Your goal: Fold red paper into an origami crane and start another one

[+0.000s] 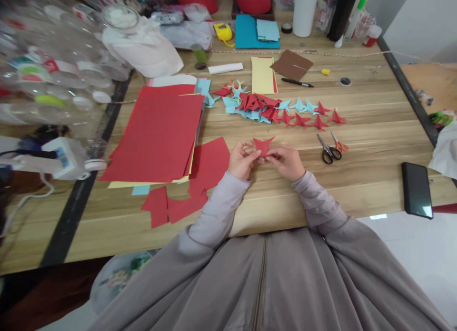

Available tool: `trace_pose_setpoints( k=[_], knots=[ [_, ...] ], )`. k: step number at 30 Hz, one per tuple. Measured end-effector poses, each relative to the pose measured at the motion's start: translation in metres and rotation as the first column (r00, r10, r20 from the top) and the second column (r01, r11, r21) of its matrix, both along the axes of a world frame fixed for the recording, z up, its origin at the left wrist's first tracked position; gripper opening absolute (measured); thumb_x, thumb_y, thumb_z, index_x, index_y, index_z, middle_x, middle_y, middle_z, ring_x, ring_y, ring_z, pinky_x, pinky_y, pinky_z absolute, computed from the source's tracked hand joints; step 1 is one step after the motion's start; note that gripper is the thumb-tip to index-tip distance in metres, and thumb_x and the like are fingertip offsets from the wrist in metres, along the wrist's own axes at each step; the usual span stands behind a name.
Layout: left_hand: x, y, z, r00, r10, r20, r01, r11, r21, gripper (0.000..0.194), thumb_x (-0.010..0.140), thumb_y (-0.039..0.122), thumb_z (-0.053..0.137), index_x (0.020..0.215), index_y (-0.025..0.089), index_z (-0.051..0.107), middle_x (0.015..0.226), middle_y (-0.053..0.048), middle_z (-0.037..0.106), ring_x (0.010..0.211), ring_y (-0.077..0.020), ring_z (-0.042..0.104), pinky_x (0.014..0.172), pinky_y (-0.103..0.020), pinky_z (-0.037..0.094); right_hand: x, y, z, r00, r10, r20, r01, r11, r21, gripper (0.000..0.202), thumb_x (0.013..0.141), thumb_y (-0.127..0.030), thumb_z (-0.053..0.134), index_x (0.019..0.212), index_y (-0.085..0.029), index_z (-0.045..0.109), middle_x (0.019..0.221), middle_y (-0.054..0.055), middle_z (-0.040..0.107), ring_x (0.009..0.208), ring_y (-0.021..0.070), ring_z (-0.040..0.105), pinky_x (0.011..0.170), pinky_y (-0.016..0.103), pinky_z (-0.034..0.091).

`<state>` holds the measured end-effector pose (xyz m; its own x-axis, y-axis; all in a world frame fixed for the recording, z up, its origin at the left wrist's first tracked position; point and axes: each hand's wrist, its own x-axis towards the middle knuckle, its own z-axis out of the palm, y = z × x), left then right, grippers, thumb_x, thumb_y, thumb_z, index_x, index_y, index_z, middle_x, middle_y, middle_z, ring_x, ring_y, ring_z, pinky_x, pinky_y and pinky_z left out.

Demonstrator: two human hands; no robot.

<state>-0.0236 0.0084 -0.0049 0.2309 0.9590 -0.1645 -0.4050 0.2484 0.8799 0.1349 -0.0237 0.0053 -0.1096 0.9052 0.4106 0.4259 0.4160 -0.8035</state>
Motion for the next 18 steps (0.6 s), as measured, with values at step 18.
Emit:
trace_pose_setpoints(
  k=[18],
  knots=[
    [0.0015,-0.0048,-0.0009,0.995,-0.054,-0.084,0.058,0.997,0.043,0.021,0.061,0.029,0.077,0.076,0.015,0.072,0.065,-0.003,0.071,0.061,-0.0150,0.068,0.066,-0.029,0.056,-0.0011,0.0044,-0.0061,0.898,-0.143,-0.417,-0.001,0.945,-0.327,0.031,0.065,-0.048,0.078,0.068,-0.020,0.067,0.062,0.000,0.065,0.056,0.0127,0.057,0.058,0.029,0.047]
  ],
)
